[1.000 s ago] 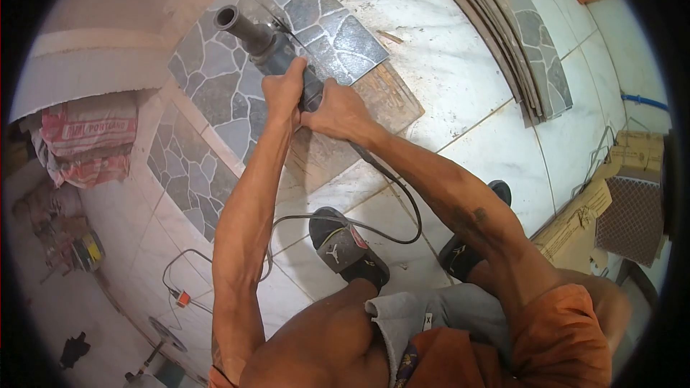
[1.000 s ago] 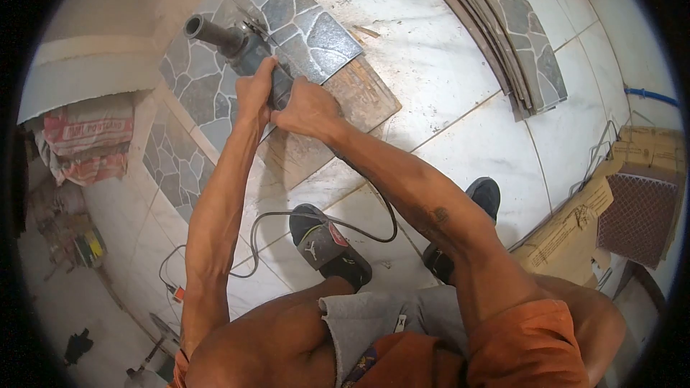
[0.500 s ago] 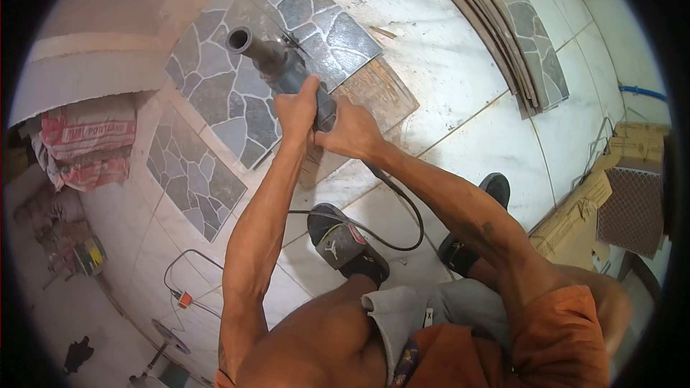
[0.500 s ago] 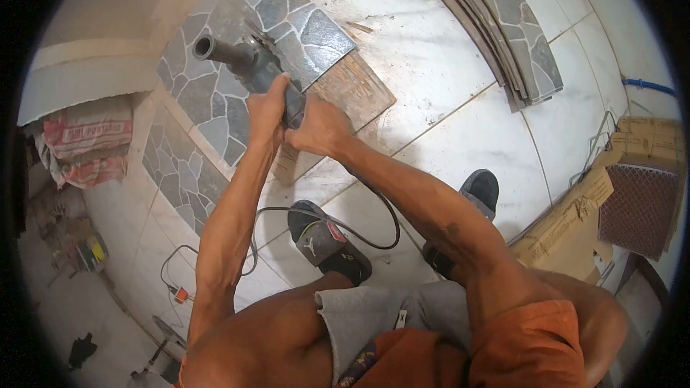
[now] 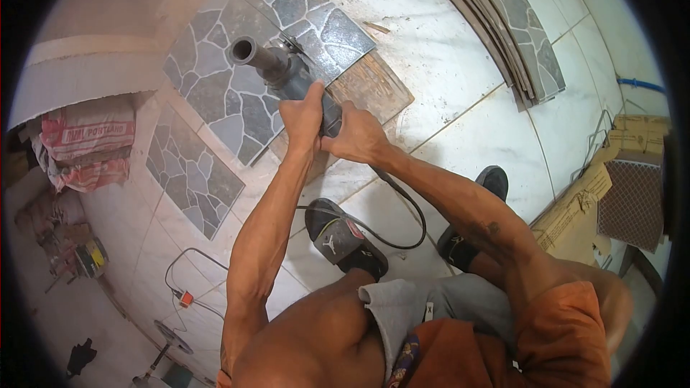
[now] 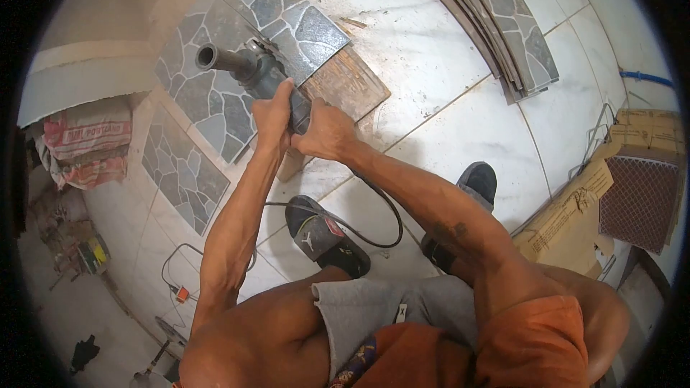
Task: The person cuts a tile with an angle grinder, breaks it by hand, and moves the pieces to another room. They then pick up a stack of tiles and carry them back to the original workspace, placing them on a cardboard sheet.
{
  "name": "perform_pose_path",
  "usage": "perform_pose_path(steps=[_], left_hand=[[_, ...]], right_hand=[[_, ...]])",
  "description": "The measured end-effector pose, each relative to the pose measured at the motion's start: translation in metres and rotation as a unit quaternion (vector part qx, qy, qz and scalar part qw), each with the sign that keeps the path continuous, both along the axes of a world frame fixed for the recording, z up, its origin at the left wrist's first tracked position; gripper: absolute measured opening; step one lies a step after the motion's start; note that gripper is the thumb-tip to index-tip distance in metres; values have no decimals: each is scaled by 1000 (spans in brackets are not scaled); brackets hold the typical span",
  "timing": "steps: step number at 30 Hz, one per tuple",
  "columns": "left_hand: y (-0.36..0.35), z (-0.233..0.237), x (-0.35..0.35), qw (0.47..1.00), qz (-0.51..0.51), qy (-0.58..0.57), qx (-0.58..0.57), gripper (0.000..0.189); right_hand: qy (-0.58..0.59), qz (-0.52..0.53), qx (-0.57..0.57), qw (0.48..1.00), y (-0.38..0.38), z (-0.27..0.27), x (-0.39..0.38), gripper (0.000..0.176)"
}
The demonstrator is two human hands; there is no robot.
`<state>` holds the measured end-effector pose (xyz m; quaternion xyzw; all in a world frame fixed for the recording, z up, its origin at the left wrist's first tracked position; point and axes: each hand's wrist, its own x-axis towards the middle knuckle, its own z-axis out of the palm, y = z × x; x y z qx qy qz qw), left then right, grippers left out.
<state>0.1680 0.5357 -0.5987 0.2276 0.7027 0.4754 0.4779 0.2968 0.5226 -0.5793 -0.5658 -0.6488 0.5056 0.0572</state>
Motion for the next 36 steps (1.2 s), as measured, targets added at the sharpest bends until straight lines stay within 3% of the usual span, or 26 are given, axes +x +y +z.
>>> perform_pose_path(steps=[10,21,27,36], left_hand=[[-5,5,6,1000,-4,7,1,26],[-36,0,30,999,-17,22,42,16],[-48,7,43,999,-15,31,21,19],[-21,1,21,1000,16,-12,14,19]], right_hand=[[12,-5,6,1000,-4,-3,3,69],[68,-47,34,996,-43,-11,28,63],[34,-45,-27,998,-50,-4,39,66],[18,-21,14,1000,-23,-5,19,62]])
